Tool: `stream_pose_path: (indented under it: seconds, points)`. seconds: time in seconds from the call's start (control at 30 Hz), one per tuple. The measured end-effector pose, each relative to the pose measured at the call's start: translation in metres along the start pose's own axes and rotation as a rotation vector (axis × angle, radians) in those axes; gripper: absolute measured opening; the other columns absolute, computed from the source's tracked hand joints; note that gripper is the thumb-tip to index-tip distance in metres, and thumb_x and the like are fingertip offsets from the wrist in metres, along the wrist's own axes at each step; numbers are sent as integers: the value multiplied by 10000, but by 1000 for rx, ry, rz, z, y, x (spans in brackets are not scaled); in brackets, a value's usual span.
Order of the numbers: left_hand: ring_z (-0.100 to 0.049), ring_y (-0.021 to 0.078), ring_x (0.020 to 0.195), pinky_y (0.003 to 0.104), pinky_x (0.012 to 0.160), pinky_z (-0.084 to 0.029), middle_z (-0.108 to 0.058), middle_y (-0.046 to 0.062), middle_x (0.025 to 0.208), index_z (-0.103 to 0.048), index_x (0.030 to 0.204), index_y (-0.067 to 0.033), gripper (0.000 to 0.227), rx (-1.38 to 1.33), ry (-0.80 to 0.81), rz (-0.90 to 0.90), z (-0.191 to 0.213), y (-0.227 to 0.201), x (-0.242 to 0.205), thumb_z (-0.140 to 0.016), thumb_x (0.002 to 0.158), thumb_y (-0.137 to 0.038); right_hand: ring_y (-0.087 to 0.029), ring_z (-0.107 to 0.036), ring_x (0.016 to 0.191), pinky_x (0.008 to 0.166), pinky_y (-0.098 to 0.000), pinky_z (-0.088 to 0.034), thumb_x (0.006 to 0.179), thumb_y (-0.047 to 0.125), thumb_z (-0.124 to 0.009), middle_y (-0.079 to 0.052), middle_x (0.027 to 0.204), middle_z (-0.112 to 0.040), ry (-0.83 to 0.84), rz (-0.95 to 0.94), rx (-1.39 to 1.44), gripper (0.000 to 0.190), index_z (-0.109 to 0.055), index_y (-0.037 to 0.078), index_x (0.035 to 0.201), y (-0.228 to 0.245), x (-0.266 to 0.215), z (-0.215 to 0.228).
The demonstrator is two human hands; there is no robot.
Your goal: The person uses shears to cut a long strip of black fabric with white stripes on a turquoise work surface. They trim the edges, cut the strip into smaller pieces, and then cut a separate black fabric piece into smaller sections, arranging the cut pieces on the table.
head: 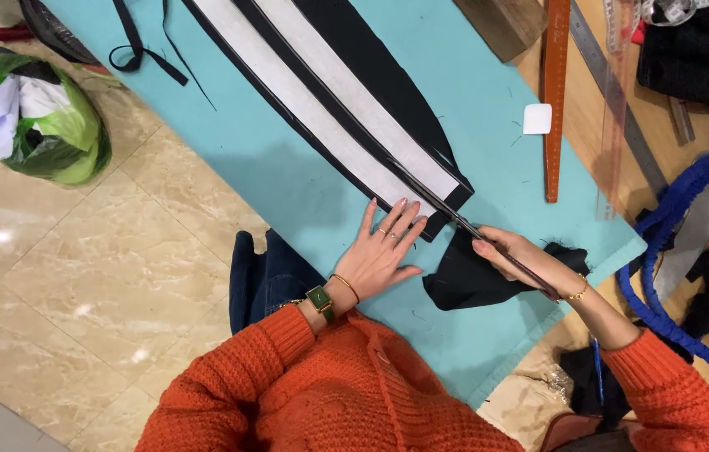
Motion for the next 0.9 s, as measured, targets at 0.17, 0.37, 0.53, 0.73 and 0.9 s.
stream_pose_path:
  seconds: [0.17, 0.37, 0.53, 0.73, 0.9]
  points:
    - [-196, 305, 1562, 647, 1246, -76, -231, 150, 1670, -269, 1596, -121, 891, -1, 6, -1, -2, 1, -1, -492, 931, -670, -107, -413, 517, 490, -277, -355, 1023, 512, -515, 3, 599, -422, 0, 10, -9, 460, -604, 61, 1020, 8, 8, 1]
    - [-202, 295, 1560, 626, 1259, -92, -272, 141, 1651, -299, 1580, -132, 898, 19, 25, 14, 0, 0, 0, -517, 905, -683, -209, -519, 594, 538, -337, -414, 971, 584, -537, -73, 662, -478, -16, 0, -119, 522, -610, 76, 1063, 19, 26, -3]
    - [-191, 295, 1562, 622, 1259, -105, -269, 137, 1650, -292, 1581, -138, 895, 48, 39, 19, -1, 1, 1, -498, 913, -697, -136, -477, 537, 476, -264, -374, 1005, 556, -522, 0, 639, -432, -18, -7, -71, 475, -588, 89, 949, 23, 25, -6]
    - [-179, 292, 1565, 614, 1266, -119, -270, 135, 1650, -307, 1573, -131, 894, 92, 45, 16, 0, 0, 0, -458, 912, -715, -71, -418, 475, 401, -204, -333, 1024, 535, -556, 39, 586, -406, 1, -5, 50, 471, -516, 110, 825, 35, 18, -11]
    - [-183, 296, 1563, 616, 1266, -126, -278, 135, 1648, -317, 1569, -123, 877, 100, 34, 15, -1, 1, 0, -413, 929, -715, -86, -443, 528, 453, -236, -370, 1009, 566, -512, 24, 629, -455, -24, -1, -60, 474, -594, 102, 963, 22, 37, -6]
Point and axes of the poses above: each hand's wrist, its own x-axis towards the middle knuckle, its own z-axis out of the back of the hand, y = z × x, the point moved 10 cm from there along x, towards the middle knuckle
